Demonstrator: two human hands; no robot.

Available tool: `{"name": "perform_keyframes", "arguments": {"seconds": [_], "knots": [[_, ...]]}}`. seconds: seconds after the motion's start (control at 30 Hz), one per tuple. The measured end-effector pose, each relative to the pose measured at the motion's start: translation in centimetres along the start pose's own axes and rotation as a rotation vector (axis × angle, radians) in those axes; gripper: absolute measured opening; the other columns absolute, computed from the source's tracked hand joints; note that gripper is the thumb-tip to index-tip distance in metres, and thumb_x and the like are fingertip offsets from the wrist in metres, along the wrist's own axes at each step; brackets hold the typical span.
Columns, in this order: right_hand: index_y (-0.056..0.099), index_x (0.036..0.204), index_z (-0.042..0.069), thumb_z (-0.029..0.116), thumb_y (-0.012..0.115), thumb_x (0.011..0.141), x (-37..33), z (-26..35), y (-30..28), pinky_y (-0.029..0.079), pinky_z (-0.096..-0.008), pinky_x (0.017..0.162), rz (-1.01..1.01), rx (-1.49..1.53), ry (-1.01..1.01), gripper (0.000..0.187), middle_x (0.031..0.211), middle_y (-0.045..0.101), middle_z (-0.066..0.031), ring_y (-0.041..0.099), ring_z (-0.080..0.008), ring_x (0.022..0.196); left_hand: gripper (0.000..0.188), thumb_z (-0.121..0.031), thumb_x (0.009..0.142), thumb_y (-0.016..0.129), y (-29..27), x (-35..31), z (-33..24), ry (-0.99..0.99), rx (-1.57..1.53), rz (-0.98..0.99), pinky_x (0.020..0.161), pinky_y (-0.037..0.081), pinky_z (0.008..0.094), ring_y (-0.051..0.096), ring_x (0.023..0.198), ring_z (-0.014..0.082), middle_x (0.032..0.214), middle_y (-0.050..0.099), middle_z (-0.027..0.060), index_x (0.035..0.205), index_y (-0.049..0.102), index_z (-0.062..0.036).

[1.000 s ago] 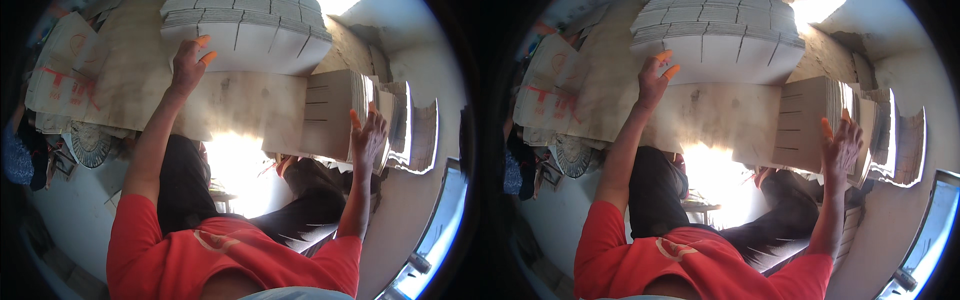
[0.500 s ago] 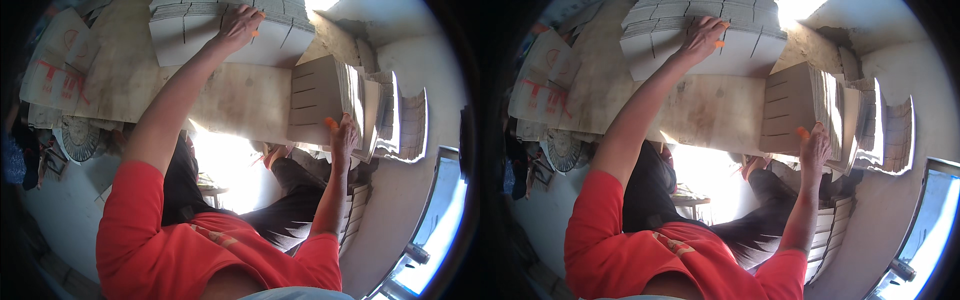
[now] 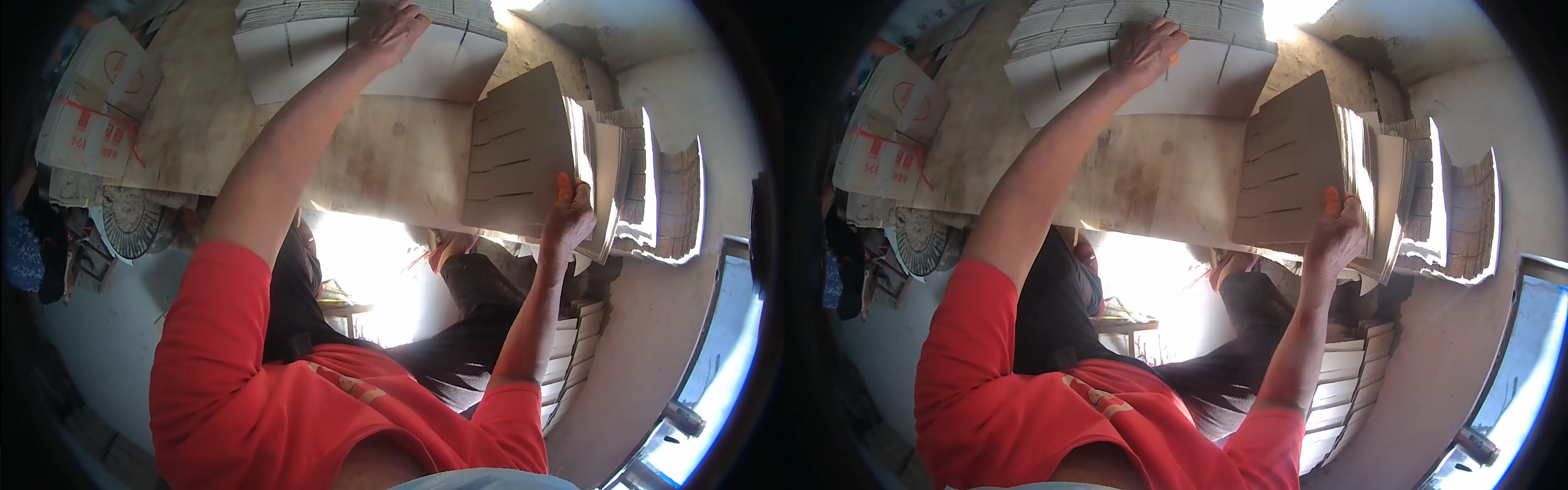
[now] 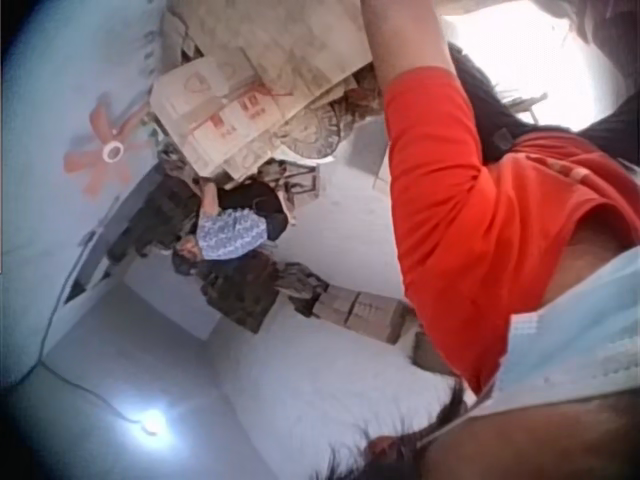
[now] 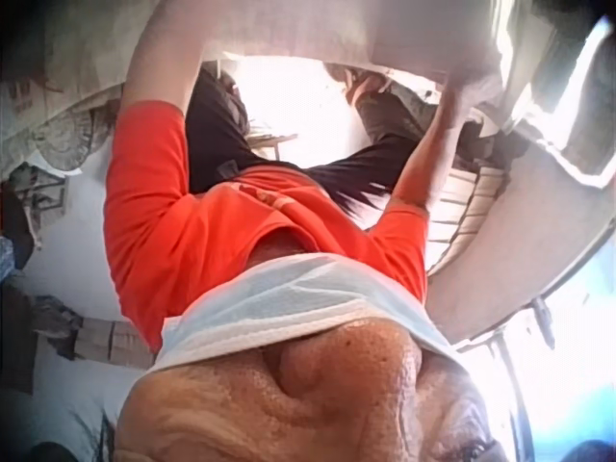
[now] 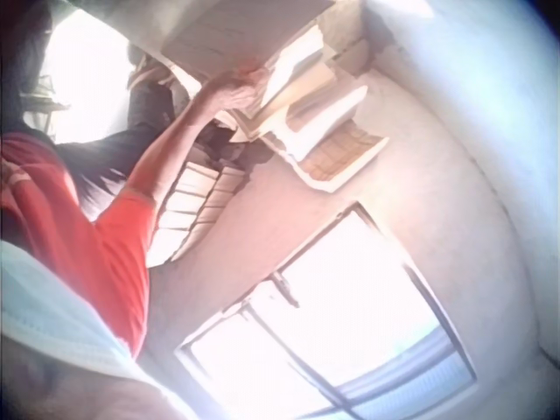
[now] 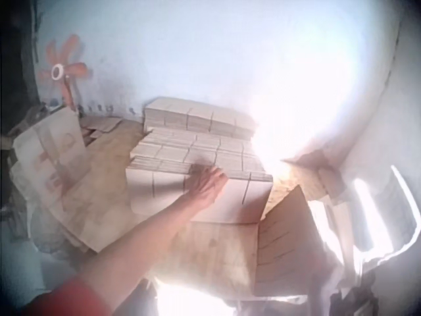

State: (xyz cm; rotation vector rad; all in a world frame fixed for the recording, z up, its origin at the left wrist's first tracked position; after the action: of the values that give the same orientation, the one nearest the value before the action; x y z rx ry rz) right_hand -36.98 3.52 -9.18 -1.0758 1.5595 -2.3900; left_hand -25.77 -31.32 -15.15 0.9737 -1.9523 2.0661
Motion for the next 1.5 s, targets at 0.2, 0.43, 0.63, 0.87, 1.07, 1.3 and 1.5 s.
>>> {"name": "perform_keyframes", "arguments": {"seconds": [0.2,0.43,0.63,0.87,1.07,1.3,1.5], "knots": [[0.06,0.086,0.004,0.031,0.062,0.086,0.3,0.7,-2.1,0.046,-0.0373,0.055,-0.208,0.039,-0.041,0.028,0.068,0.064,-0.0114,0.062,-0.0284,0.061,0.023,-0.002,0.073,0.058,0.1,-0.8,-0.1,0.106,-0.104,-0.253,0.078,0.047,0.0334,0.052,0.091,0.0221,0.095,0.058,0.0038,0.095,0.06,-0.0084],[0.051,0.102,-0.002,0.019,0.069,0.082,1.0,2.1,-3.9,0.054,-0.0231,0.045,-0.121,0.806,0.231,0.034,0.079,0.067,-0.0148,0.065,-0.015,0.07,0.016,-0.007,0.074,0.064,-0.6,0.6,-0.7,0.06,-0.027,0.091,0.074,0.044,0.0337,0.054,0.085,0.0231,0.084,0.06,0.0038,0.088,0.058,-0.0068],[0.048,0.114,0.001,0.015,0.062,0.088,-1.3,0.2,1.3,0.054,-0.0309,0.054,-0.061,0.752,0.087,0.033,0.091,0.063,-0.0103,0.063,-0.0208,0.072,0.02,-0.009,0.075,0.065,1.0,0.2,-1.5,0.036,0.018,0.013,0.074,0.045,0.0372,0.055,0.088,0.0241,0.084,0.061,0.0038,0.093,0.057,-0.0063],[0.044,0.105,-0.001,0.01,0.057,0.088,-2.1,1.0,3.2,0.048,-0.0428,0.058,-0.076,0.242,-0.034,0.024,0.085,0.062,-0.0248,0.063,-0.0392,0.073,0.04,-0.019,0.071,0.072,2.6,0.3,0.5,0.068,-0.023,-0.015,0.083,0.045,0.0376,0.053,0.099,0.0246,0.097,0.058,0.0078,0.104,0.055,-0.0044],[0.051,0.104,-0.001,0.015,0.062,0.087,-1.0,2.0,1.8,0.049,-0.0363,0.061,-0.156,0.366,-0.047,0.026,0.081,0.065,-0.0178,0.064,-0.0289,0.07,0.036,0.0,0.073,0.061,-0.4,-0.5,-1.3,0.076,-0.12,-0.062,0.081,0.048,0.0323,0.055,0.091,0.0214,0.09,0.061,0.0008,0.107,0.057,-0.01],[0.052,0.108,0.0,0.02,0.065,0.086,-0.2,4.3,0.7,0.049,-0.0287,0.065,-0.133,0.563,0.009,0.032,0.082,0.066,-0.012,0.063,-0.0183,0.071,0.031,-0.002,0.075,0.055,-1.7,-1.1,-2.8,0.12,-0.056,-0.166,0.079,0.046,0.0308,0.053,0.089,0.0211,0.081,0.055,0.0013,0.105,0.056,-0.0109],[0.053,0.112,0.0,0.013,0.062,0.088,-0.5,5.9,0.3,0.049,-0.0237,0.071,-0.04,0.782,0.039,0.029,0.089,0.067,-0.0098,0.06,-0.0101,0.08,0.028,-0.004,0.075,0.053,0.1,-0.3,-1.4,0.087,-0.096,0.098,0.079,0.044,0.0312,0.052,0.092,0.0191,0.085,0.056,0.0019,0.102,0.058,-0.0097]]}}
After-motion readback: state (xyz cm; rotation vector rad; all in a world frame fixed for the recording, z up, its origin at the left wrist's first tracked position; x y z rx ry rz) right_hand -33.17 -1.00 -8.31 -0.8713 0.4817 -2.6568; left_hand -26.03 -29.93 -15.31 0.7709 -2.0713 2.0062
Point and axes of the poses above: each hand's wrist, its own x-axis towards the middle knuckle, its own y-axis out of the palm, z = x × y, the point moved 3 cm from there along x, towards the middle knuckle
